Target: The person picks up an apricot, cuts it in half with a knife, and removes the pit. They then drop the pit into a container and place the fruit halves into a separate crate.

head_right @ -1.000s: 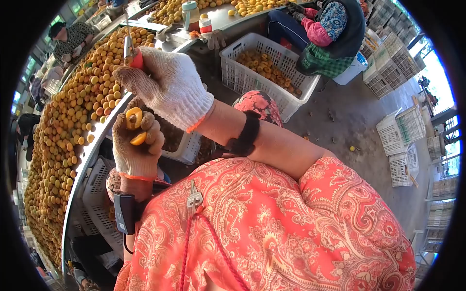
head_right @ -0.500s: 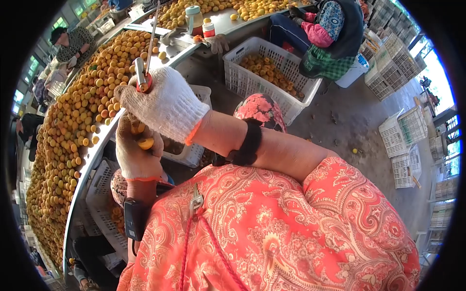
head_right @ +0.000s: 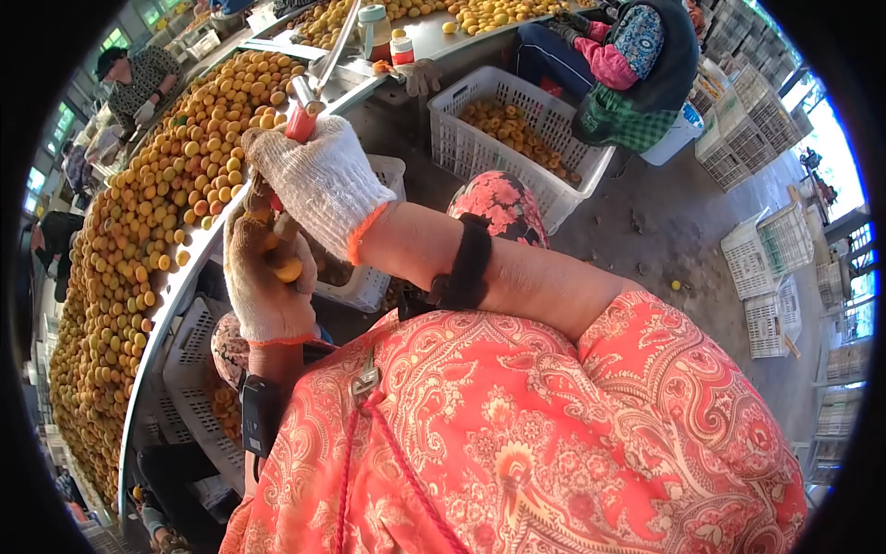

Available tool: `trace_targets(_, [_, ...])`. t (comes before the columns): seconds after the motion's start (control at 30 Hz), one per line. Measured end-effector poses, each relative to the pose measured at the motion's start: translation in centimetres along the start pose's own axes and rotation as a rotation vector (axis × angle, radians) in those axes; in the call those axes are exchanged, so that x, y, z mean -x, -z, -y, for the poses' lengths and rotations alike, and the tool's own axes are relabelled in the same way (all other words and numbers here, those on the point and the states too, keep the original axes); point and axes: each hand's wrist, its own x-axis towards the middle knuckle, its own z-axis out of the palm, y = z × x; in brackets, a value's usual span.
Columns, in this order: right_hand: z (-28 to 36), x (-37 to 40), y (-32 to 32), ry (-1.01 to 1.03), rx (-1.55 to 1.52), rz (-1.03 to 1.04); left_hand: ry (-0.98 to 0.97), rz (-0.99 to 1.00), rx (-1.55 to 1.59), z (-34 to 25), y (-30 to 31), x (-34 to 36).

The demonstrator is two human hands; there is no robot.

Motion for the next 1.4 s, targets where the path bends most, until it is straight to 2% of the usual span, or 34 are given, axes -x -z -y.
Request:
trace_targets(0.03, [-0.5, -0.4, -0.1, 0.05, 0.005, -0.007, 0.008, -0.116, 0.001, 0.0, -0.4, 0.1])
trace_targets(0.07, [-0.9, -0.7, -0.2, 0.1, 0.01, -0.014, 0.024, -0.009, -0.007, 0.2, 0.7, 0.2])
trace_targets(0.1, [-1.2, -0.8, -0.4, 0.098, 0.011, -0.014, 0.025, -0.01, -0.007, 0.1, 0.5, 0.2])
trace_targets(0.17, [-1.5, -0.9, -0.5, 0.069, -0.035, -0.05, 0.058, -0.204, 0.012, -0.2, -0.3, 0.1])
trace_targets(0.2, [-1.6, -1.0, -0.5, 0.067, -0.034, -0.051, 0.06, -0.206, 0.013, -0.1, -0.3, 0.1])
trace_targets(0.27, [-1.6, -1.3, -0.3, -0.13, -0.163, -0.146, 0.114, -0.321, 0.12, -0.1, -0.4, 0.1])
trace_targets(0.3, [-1.8, -1.4, 0.0, -0.132, -0.163, -0.147, 0.116, -0.322, 0.12, 0.0, -0.2, 0.0])
trace_targets(0.4, [-2.4, -1.3, 0.9, -0.176, -0.246, -0.053, 0.164, -0.23, 0.217, 0.4, 1.1, -0.3])
trace_targets(0.47, [-2.5, -1.4, 1.0, -0.2, -0.268, -0.064, 0.179, 0.048, 0.343, 0.5, 1.8, -0.4])
trace_targets(0.57, [-2.5, -1.1, 1.5, -0.231, -0.342, -0.05, 0.193, -0.019, 0.366, -0.1, 0.6, 0.1])
trace_targets(0.8, [-1.5, -0.4, 1.6, -0.258, -0.347, -0.133, 0.253, 0.008, 0.478, 0.2, 0.8, 0.1])
trace_targets(0.9, [-1.5, -0.5, 1.5, -0.135, -0.236, -0.117, 0.262, 0.028, 0.323, -0.2, 0.0, 0.0])
trace_targets(0.97, [-1.6, -0.2, 1.6, 0.046, -0.026, -0.07, 0.242, -0.296, 0.263, -0.2, -1.5, -0.1])
trace_targets(1.0, [-1.3, 0.2, 1.2, 0.036, -0.049, -0.099, 0.241, -0.318, 0.278, -0.2, -1.6, -0.1])
trace_targets(1.03, [-1.3, 0.3, 1.2, 0.036, -0.05, -0.1, 0.241, -0.318, 0.276, 0.0, -1.3, 0.0])
trace_targets(1.1, [-1.2, 0.5, 1.2, 0.018, -0.086, -0.109, 0.189, -0.045, 0.185, 0.7, 0.1, 0.0])
trace_targets(1.23, [-2.4, -0.3, 2.5, 0.083, -0.048, -0.031, 0.165, -0.072, -0.053, 0.8, 1.1, -0.6])
trace_targets(1.3, [-2.4, -0.5, 3.4, -0.023, -0.034, 0.07, 0.174, -0.064, -0.221, 0.6, 1.5, 0.1])
trace_targets(1.37, [-1.7, -0.4, 4.2, -0.042, 0.004, 0.096, 0.195, -0.1, -0.199, 0.5, 0.7, 0.7])
trace_targets(1.4, [-0.6, 0.1, 4.2, -0.077, 0.044, 0.097, 0.181, -0.017, -0.194, 0.5, 1.0, 0.8])
